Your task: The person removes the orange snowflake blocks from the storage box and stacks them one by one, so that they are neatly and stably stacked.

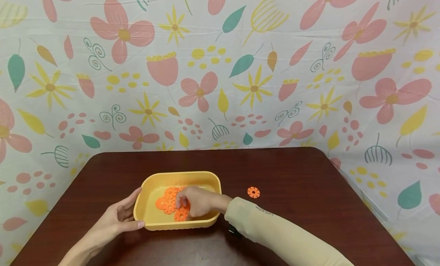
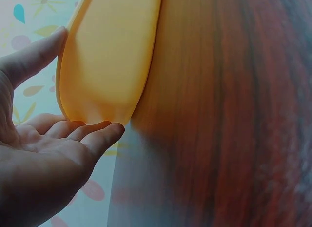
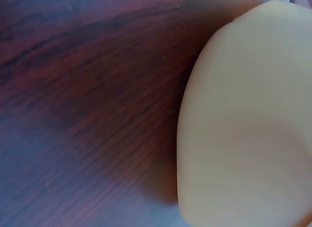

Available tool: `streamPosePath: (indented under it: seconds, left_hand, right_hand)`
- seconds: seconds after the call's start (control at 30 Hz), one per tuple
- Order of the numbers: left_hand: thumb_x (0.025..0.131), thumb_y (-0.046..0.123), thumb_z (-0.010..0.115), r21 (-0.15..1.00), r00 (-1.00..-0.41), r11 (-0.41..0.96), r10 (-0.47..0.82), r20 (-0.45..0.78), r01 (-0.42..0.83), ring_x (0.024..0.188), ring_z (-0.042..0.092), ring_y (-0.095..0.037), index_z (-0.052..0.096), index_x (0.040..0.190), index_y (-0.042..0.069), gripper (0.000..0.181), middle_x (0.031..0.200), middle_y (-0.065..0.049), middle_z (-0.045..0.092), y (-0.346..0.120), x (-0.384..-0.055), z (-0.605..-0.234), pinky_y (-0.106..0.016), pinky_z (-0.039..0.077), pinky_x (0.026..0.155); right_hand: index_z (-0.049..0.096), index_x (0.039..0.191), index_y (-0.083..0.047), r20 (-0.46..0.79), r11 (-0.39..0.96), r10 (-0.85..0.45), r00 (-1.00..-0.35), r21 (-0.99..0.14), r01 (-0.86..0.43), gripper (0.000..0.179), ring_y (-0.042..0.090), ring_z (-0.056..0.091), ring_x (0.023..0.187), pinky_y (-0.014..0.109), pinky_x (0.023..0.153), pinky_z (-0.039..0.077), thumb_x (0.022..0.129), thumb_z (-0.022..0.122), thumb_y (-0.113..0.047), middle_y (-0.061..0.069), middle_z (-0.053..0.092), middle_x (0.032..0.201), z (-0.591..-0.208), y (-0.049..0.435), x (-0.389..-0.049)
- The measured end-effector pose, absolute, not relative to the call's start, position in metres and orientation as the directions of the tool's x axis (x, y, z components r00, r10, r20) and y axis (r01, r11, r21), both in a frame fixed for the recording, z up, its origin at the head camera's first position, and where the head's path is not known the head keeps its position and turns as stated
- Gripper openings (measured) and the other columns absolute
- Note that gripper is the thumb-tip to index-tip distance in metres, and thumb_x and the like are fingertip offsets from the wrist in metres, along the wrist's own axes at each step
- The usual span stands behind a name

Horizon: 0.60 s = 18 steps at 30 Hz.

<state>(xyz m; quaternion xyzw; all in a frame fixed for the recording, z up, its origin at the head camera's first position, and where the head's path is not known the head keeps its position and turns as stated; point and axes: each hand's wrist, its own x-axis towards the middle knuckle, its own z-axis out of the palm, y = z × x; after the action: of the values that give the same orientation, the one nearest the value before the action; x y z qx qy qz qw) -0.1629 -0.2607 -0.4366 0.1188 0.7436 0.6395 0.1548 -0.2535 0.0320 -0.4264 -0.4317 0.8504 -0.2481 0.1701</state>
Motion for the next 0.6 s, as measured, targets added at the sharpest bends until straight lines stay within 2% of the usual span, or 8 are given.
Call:
streamPosePath:
  seconds: [0.3,0.6]
  left_hand:
    - [0.095,0.004,0.076,0.987,-0.925,0.158,0.372,-0.074,-0.015,0.146,0.039,-0.039,0.013,0.169,0.006,0.097,0.173,-0.017,0.014,-0.2606,-0.1633,-0.4356,-0.030,0.052,0.099]
    - [0.094,0.005,0.078,0.985,-0.931,0.169,0.355,-0.084,-0.025,0.147,0.036,-0.043,0.013,0.169,0.003,0.099,0.173,-0.018,0.015,-0.2597,-0.1623,-0.4363,-0.028,0.051,0.099]
  right_hand:
    - [0.064,0.097,-0.016,-0.085,0.509,-0.814,-0.575,-0.582,-0.635,0.041,0.004,0.054,0.074,0.017,0.070,0.047,0.075,0.088,0.010,-0.010,0.060,0.083,-0.4259,0.0330,-0.2523]
    - [0.072,0.109,-0.011,-0.101,0.483,-0.831,-0.547,-0.619,-0.620,0.043,0.005,0.053,0.072,0.018,0.071,0.045,0.076,0.085,0.013,-0.003,0.063,0.084,-0.4216,0.0372,-0.2528]
